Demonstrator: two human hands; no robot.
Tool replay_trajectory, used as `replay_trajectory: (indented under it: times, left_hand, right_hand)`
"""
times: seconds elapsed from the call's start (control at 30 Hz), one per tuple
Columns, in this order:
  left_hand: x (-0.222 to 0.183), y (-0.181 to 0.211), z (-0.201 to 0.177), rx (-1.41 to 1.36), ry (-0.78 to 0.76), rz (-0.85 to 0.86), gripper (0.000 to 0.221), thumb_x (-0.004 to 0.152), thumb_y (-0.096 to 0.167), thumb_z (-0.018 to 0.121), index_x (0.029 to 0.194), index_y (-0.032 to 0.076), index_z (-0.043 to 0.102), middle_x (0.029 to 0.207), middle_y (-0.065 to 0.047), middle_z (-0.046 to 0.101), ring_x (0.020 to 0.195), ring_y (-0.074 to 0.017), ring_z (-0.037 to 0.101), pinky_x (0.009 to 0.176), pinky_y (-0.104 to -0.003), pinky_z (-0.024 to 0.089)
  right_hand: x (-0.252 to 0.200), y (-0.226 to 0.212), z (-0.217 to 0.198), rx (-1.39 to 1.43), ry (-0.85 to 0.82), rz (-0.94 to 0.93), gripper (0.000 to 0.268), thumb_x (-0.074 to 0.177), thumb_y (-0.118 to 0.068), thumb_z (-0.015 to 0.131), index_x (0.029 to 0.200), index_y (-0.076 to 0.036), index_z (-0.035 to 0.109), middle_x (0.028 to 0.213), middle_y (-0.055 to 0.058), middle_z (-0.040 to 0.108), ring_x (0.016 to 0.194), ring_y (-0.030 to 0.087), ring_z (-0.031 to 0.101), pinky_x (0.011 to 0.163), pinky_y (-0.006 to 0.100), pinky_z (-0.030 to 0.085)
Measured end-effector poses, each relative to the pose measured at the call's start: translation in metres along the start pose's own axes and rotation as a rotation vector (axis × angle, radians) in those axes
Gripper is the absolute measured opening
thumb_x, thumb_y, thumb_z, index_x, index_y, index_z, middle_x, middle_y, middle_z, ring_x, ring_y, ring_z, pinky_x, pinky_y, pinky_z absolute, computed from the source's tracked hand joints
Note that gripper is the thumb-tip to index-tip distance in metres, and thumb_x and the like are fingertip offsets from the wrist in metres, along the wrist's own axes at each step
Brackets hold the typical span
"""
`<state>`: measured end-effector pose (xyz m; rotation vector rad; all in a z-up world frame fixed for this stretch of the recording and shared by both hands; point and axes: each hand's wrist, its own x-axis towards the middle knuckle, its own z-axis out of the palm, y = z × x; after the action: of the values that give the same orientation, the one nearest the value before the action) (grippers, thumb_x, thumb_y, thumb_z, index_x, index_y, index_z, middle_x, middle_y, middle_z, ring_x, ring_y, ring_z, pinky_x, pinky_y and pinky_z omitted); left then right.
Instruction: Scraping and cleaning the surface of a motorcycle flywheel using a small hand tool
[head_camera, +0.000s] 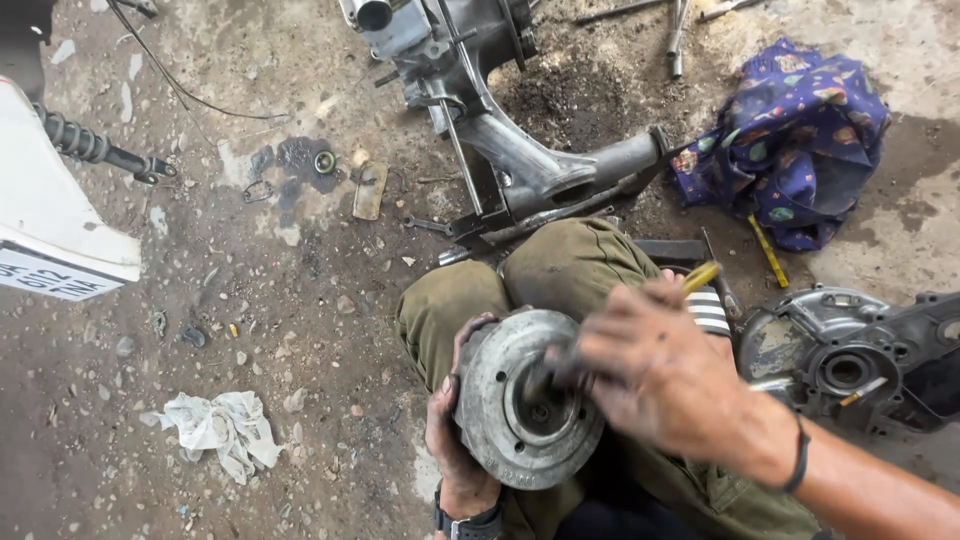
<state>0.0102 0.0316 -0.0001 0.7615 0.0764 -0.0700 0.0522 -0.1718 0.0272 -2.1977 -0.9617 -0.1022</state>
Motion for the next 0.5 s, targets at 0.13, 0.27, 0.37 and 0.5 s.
replay_trajectory:
  times: [0.13, 0.27, 0.37, 0.5]
  left_hand:
    - [-0.003, -0.008, -0.009, -0.010, 0.079, 0.046, 0.068, 0.093, 0.041, 0.061, 0.142, -0.005, 0.049, 0.139, -0.024, 0.056, 0.131, -0.0373, 0.053, 0.115, -0.048, 0.040]
    - [-0.005, -0.021, -0.018, -0.030, 0.163, 0.121, 0.065, 0.095, 0.039, 0.053, 0.143, -0.005, 0.050, 0.145, -0.023, 0.055, 0.137, -0.0370, 0.050, 0.119, -0.048, 0.034]
    - [-0.013, -0.029, -0.021, 0.071, 0.216, 0.218, 0.067, 0.094, 0.041, 0.047, 0.142, -0.005, 0.051, 0.146, -0.021, 0.055, 0.140, -0.0354, 0.046, 0.122, -0.047, 0.031]
    - [-0.038, -0.077, -0.089, 0.073, 0.785, 0.265, 0.028, 0.098, 0.036, 0.052, 0.075, 0.022, 0.053, 0.076, -0.003, 0.058, 0.081, -0.0194, 0.053, 0.071, -0.037, 0.042]
  right_hand:
    - [0.001, -0.011, 0.004, -0.167, 0.113, 0.102, 0.010, 0.091, -0.025, 0.070, 0.082, -0.025, 0.066, 0.078, -0.011, 0.067, 0.078, 0.019, 0.050, 0.079, 0.040, 0.029]
    - [-0.006, -0.011, 0.011, -0.159, 0.131, 0.262, 0.005, 0.090, -0.028, 0.074, 0.086, -0.024, 0.071, 0.074, -0.008, 0.070, 0.073, 0.016, 0.053, 0.082, 0.036, 0.031]
    - [-0.006, -0.027, 0.011, -0.161, 0.223, 0.158, 0.014, 0.090, -0.018, 0.067, 0.103, -0.021, 0.072, 0.082, -0.008, 0.068, 0.071, 0.020, 0.055, 0.069, 0.039, 0.033]
    - [-0.012, -0.025, 0.022, -0.249, 0.210, 0.313, 0.002, 0.088, -0.020, 0.065, 0.087, -0.020, 0.067, 0.076, -0.004, 0.066, 0.069, 0.023, 0.061, 0.061, 0.042, 0.041]
